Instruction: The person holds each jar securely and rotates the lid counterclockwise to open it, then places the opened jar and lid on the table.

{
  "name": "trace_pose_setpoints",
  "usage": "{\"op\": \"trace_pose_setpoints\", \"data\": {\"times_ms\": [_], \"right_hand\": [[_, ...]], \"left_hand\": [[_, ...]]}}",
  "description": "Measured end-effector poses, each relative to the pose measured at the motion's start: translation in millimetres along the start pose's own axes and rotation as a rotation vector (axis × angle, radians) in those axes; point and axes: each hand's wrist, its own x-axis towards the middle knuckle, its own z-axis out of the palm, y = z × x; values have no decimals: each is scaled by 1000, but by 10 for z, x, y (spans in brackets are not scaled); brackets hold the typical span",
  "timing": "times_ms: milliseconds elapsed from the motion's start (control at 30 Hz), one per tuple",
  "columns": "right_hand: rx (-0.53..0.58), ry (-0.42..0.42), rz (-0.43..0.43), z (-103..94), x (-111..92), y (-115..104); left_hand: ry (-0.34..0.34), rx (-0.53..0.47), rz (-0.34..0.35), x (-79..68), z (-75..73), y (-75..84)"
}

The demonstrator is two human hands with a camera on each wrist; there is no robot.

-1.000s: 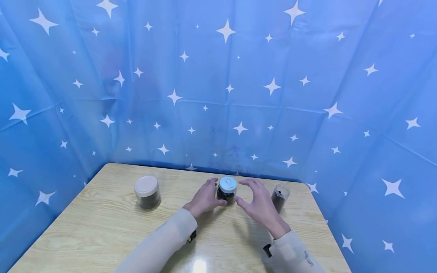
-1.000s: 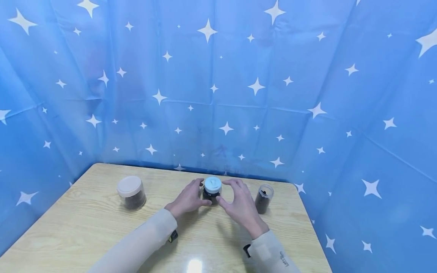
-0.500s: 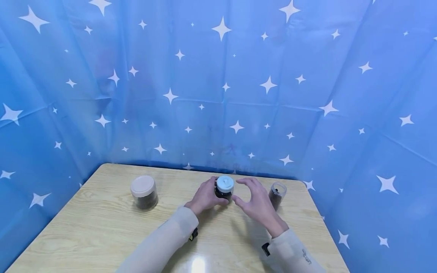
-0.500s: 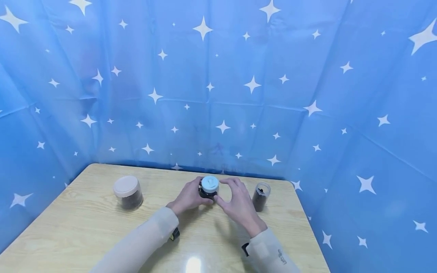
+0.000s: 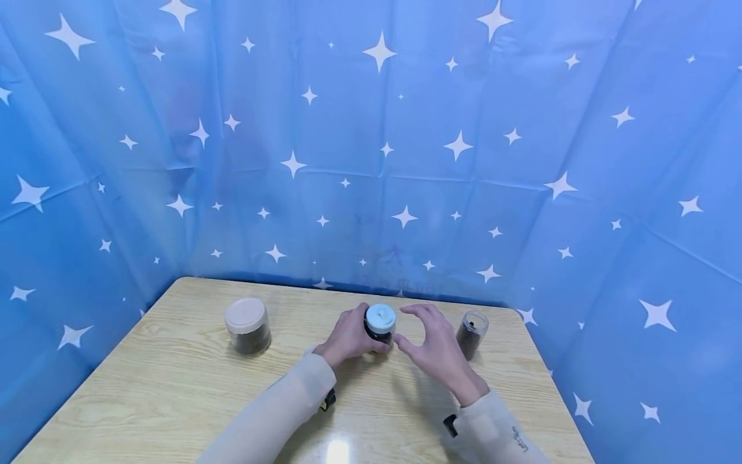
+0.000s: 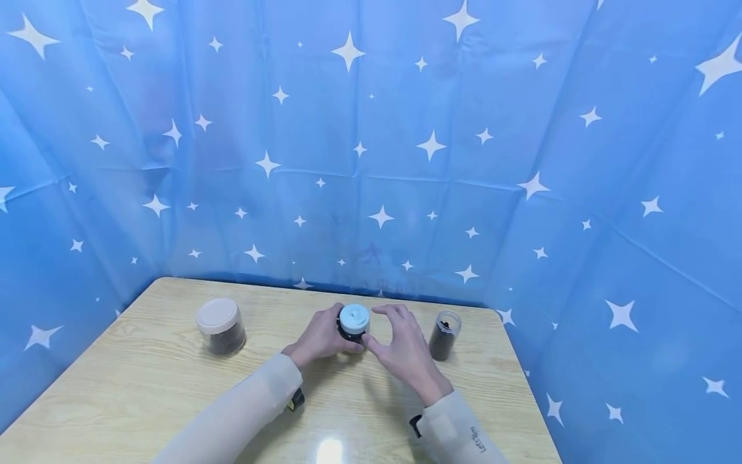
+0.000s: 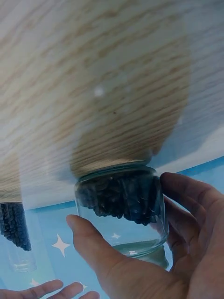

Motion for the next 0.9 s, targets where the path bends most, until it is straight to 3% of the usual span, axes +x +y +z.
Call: {"op": "trace_pose_setpoints", "data": {"times_ms": [267, 500, 600, 633, 700, 900], "right_hand": [[26, -7, 0, 29, 10, -76], [51, -3, -16, 40, 9, -144], [67, -10, -18, 41, 7, -163], [77, -15, -17, 41, 4, -170], [92, -29, -6, 35, -5, -188], [135, -83, 37, 28, -47, -247]], "left_hand": [[26, 26, 37, -68, -39, -22], [62, 13, 176, -148, -84, -137], [61, 55, 180, -198, -132, -107], [43, 64, 146, -253, -189, -8], [32, 86, 139, -301, -226, 20], [14, 118, 180, -452, -322, 63]]}}
